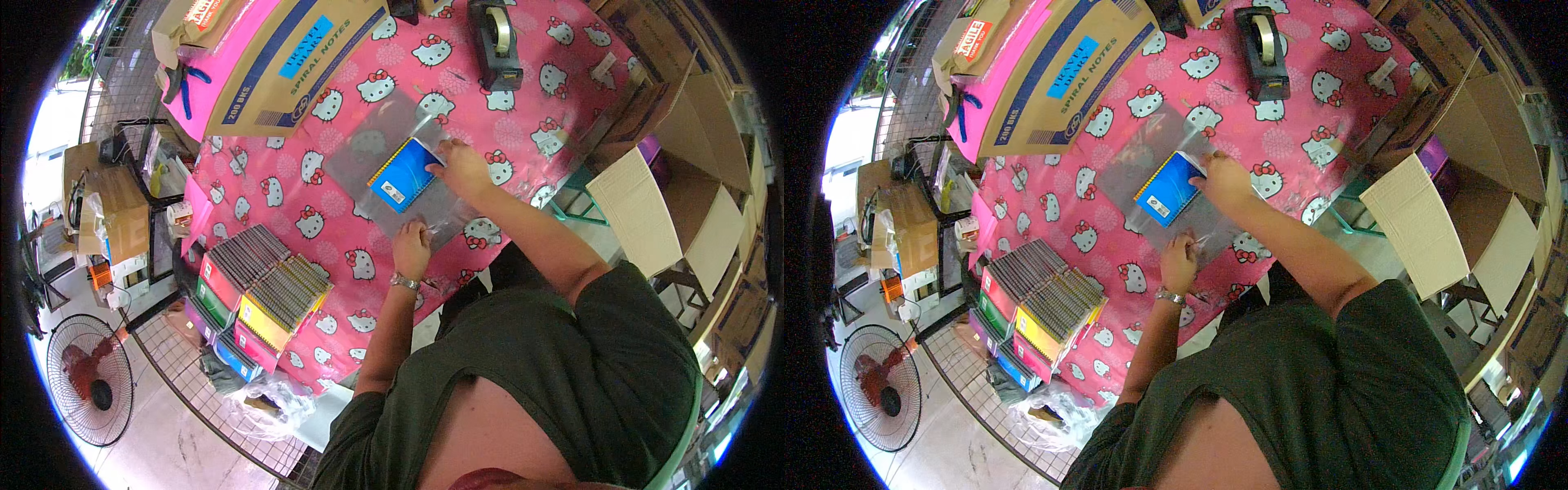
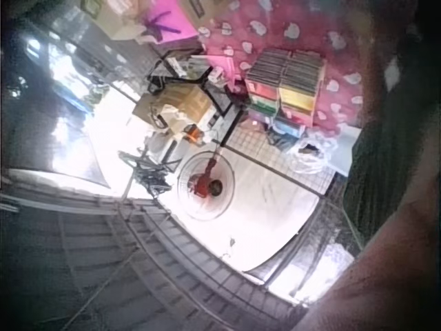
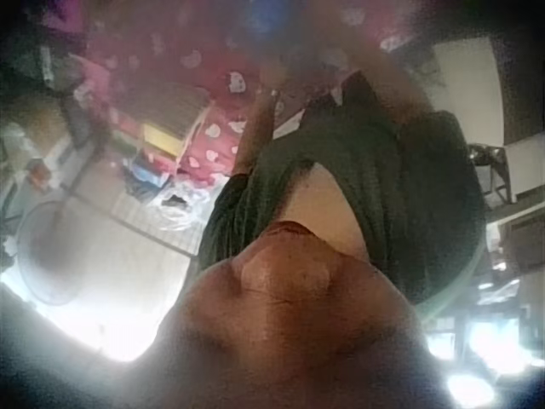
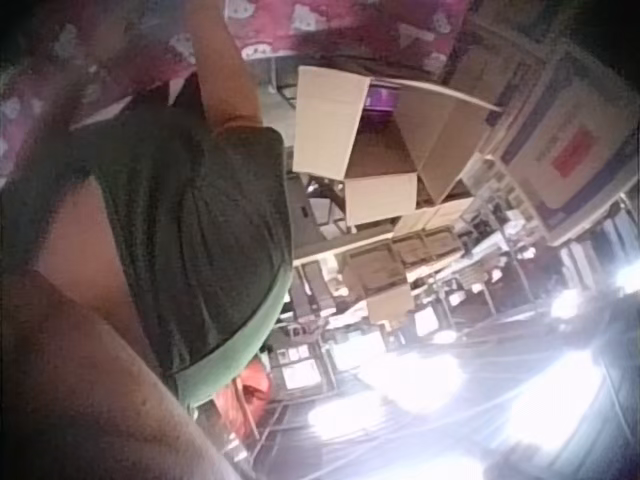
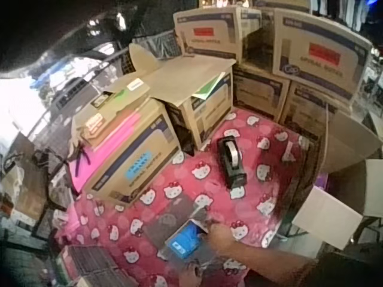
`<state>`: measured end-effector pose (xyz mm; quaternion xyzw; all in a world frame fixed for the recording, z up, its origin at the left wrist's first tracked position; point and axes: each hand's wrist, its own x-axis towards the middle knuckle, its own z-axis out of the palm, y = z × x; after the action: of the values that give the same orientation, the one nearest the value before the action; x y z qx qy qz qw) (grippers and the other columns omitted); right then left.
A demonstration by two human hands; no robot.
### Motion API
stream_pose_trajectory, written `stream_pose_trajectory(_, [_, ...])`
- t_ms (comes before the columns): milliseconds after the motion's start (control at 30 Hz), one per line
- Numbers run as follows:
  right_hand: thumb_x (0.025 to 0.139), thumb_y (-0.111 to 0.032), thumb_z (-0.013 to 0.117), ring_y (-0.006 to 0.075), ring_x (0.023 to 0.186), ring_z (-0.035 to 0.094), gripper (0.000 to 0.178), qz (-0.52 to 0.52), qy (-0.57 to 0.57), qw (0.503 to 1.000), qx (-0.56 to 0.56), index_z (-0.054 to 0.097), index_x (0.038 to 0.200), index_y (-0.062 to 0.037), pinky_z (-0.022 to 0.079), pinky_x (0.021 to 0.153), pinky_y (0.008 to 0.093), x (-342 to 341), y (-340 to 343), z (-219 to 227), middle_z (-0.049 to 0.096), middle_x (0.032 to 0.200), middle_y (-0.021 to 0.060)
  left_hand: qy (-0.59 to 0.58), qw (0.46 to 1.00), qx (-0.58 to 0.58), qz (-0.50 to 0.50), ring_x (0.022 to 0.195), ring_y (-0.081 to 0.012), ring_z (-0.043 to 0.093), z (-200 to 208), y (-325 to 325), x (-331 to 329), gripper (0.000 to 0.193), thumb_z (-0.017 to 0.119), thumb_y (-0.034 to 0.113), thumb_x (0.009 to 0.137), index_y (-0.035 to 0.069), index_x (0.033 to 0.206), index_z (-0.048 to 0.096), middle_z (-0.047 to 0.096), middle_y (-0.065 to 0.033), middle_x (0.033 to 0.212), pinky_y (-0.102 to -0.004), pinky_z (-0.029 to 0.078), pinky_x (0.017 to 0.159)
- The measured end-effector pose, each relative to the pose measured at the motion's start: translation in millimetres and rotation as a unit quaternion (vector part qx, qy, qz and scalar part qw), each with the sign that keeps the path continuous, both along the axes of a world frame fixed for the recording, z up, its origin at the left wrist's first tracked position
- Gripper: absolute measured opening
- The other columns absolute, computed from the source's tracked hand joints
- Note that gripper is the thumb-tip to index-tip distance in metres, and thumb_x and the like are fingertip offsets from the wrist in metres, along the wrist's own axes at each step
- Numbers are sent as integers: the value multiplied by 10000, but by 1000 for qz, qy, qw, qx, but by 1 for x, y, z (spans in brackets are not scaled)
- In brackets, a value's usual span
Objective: The person places stacks of small notebooks into clear plastic bags and seals them by hand.
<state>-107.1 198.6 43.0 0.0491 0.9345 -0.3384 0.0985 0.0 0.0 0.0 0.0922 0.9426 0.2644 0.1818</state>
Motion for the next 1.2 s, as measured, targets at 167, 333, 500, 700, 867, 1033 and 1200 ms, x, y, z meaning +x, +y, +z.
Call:
stream_pose_trajectory(167, [717,-323,750,360,842,637,542,-27,-30,999,-2,530,1104,-15,518,731,452,1,-3,7,632,942,190,69,995,42,53,868,-357,550,15,10,7,152,534,58,807,61,955,568,571,-168,954,-449,435,744])
stream_pose_trajectory(333, [709,-330,746,342,914,622,595,22,-38,998,-43,505,1189,-75,492,739,452,22,-2,46,626,983,190,130,988,24,81,878,-353,529,25,3,9,165,533,37,786,50,950,547,550,-150,952,-451,429,754])
stream_pose_trajectory(500, [692,-306,724,234,1079,504,589,334,206,908,145,518,1226,-166,388,898,437,39,14,51,523,1157,70,231,973,9,18,847,-342,542,35,3,-9,180,562,69,781,39,956,533,555,-139,927,-448,440,727])
stream_pose_trajectory(700, [717,-217,660,209,1000,541,214,493,209,831,152,673,929,-197,369,906,429,-23,-4,48,581,1010,48,219,962,-61,-150,717,-320,579,57,-26,-49,227,620,203,823,36,963,555,580,-112,864,-417,470,628])
stream_pose_trajectory(867, [708,-177,659,267,797,633,151,472,-20,881,17,676,838,-102,472,766,415,-81,-7,37,648,757,105,3,986,114,121,756,-264,571,49,-91,-52,223,634,162,825,37,1007,603,584,-91,867,-385,460,665])
stream_pose_trajectory(1033, [679,-195,686,298,799,641,172,469,-46,882,-4,676,819,-96,492,685,433,-102,-5,13,667,808,114,181,971,-91,131,1006,-295,505,68,-14,-38,319,589,212,833,25,1092,580,560,-123,1065,-430,400,848])
stream_pose_trajectory(1200, [685,-220,669,299,809,644,186,504,9,863,26,682,822,-95,499,695,434,-120,-21,6,671,837,132,207,965,-158,-12,1381,-313,224,25,55,-27,675,545,402,853,70,1405,341,292,-120,1474,-509,120,1120])
